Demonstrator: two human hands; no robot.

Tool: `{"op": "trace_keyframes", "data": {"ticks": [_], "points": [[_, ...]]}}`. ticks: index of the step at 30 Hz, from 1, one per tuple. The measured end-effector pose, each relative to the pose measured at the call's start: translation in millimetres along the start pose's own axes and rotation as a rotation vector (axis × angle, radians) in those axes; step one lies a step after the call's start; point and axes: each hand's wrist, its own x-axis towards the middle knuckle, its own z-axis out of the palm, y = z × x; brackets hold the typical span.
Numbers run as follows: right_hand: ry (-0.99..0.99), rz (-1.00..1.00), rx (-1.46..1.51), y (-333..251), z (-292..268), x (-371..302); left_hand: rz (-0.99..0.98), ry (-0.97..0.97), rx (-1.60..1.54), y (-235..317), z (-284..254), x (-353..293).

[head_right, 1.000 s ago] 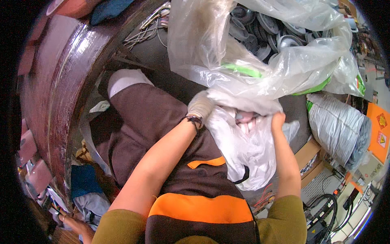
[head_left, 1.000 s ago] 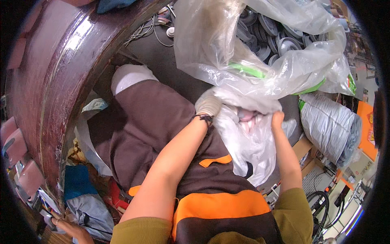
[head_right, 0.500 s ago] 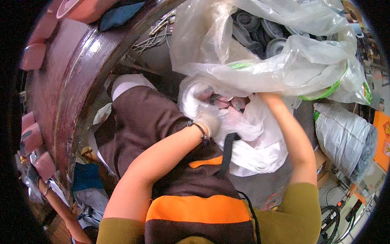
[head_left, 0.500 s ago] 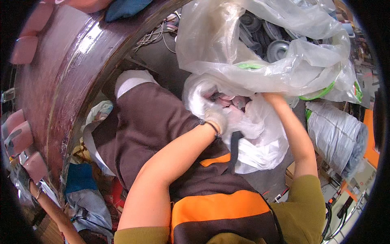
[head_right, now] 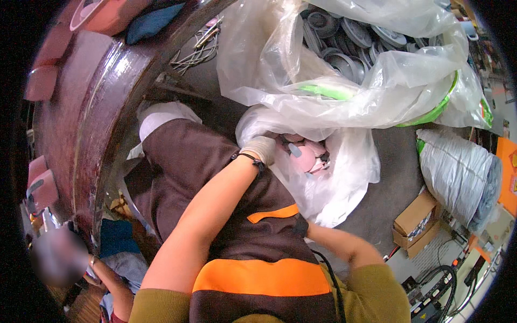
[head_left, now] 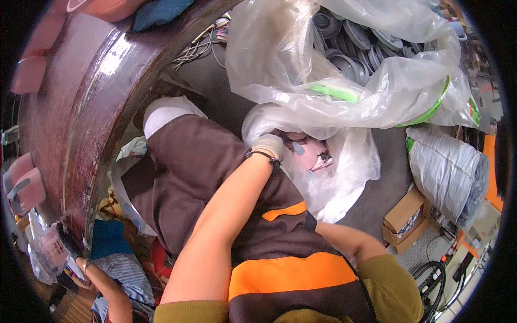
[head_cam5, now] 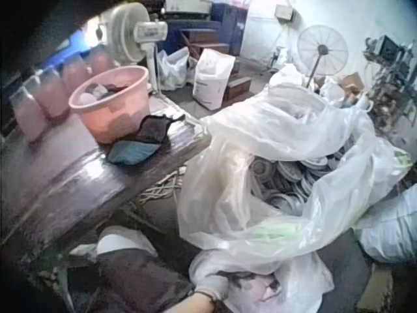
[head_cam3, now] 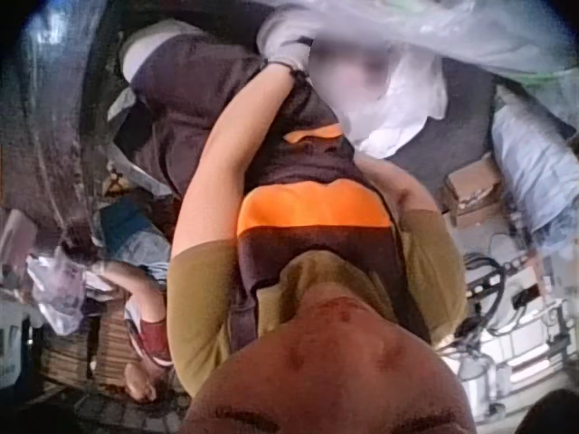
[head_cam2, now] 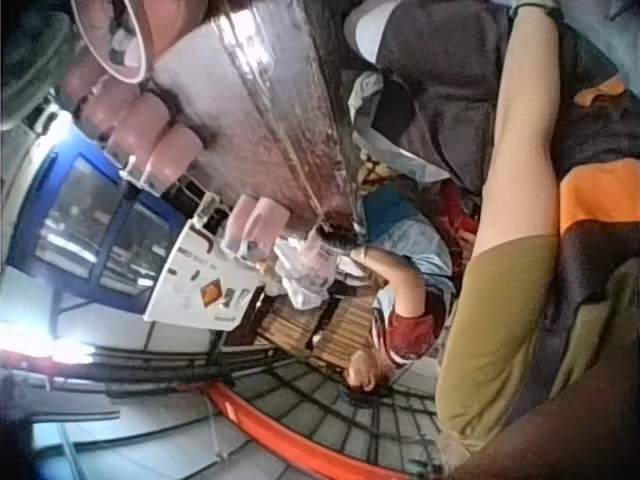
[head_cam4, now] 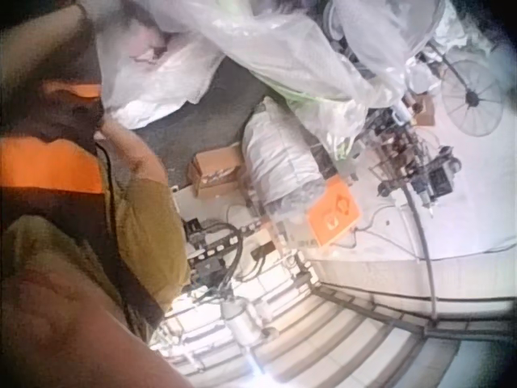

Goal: The person assembles pink pitchers by attaching gray lids and handles, then affixing small circular tags to the handles. They repeat this process for multiple units, placing finished pitchers on the table.

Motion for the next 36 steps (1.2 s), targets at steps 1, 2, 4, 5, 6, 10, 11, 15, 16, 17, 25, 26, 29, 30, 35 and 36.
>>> {"op": "trace_keyframes", "data": {"ticks": [1, 2, 4, 5, 6, 10, 11, 15, 16, 17, 25, 26, 29, 30, 35, 36], "points": [[-0.014, -0.100, -0.002, -8.3, -17.6, 1.0, 0.012, 0.015, -0.001, -2.4, -1.6, -1.7], [-0.046, -0.185, -0.102, -20.7, -45.7, -0.5, 0.019, 0.013, -0.011, -5.2, -4.2, 1.7], [-0.300, 0.205, -0.543, -117.2, -147.5, -1.9, 0.058, 0.111, -0.092, -10.7, 3.0, 9.1], [-0.141, 0.286, -0.634, -129.5, -183.7, -5.6, -0.009, 0.113, -0.081, -10.3, 12.5, 18.8], [0.201, 0.072, -0.644, -138.9, -220.3, -16.9, 0.035, 0.164, -0.110, -3.0, 5.7, 10.3], [1.176, -0.398, -0.813, -230.1, -343.3, -32.5, 0.586, 0.808, 0.198, 41.9, -18.4, -29.2], [1.322, -0.437, -1.049, -238.4, -368.1, -26.5, 0.756, 0.891, -0.107, 62.0, -52.8, -50.3], [0.823, 0.446, -0.652, -90.9, -394.7, -4.2, 0.575, 0.734, 0.178, 72.3, -122.8, -19.4], [0.826, 0.378, -0.628, -21.8, -354.0, -5.5, 0.477, 0.638, 0.206, 51.0, -123.7, -8.0], [0.878, 0.502, -0.847, 4.2, -304.8, -5.4, 0.368, 0.546, 0.231, 25.0, -127.6, -0.4], [1.680, 0.439, -0.962, -66.0, -385.5, -66.2, 0.111, 0.411, 0.429, -4.5, -99.1, -3.6], [1.860, 0.548, -0.962, -81.4, -413.1, -67.9, 0.100, 0.437, 0.420, -5.0, -97.4, -5.1], [1.856, 0.516, 0.051, 31.4, -470.5, -94.2, 0.142, 0.509, 0.419, 6.1, -89.4, -5.2], [1.755, 0.399, 0.325, 74.0, -471.6, -96.4, 0.187, 0.504, 0.374, 10.3, -85.2, -3.8], [1.456, -0.172, -0.066, -167.2, -433.9, 33.2, 0.064, 0.478, 0.002, -30.2, -95.6, 20.2], [1.407, -0.216, 0.093, -222.9, -414.0, 30.5, 0.059, 0.613, 0.063, -38.2, -101.6, 13.1]]}}
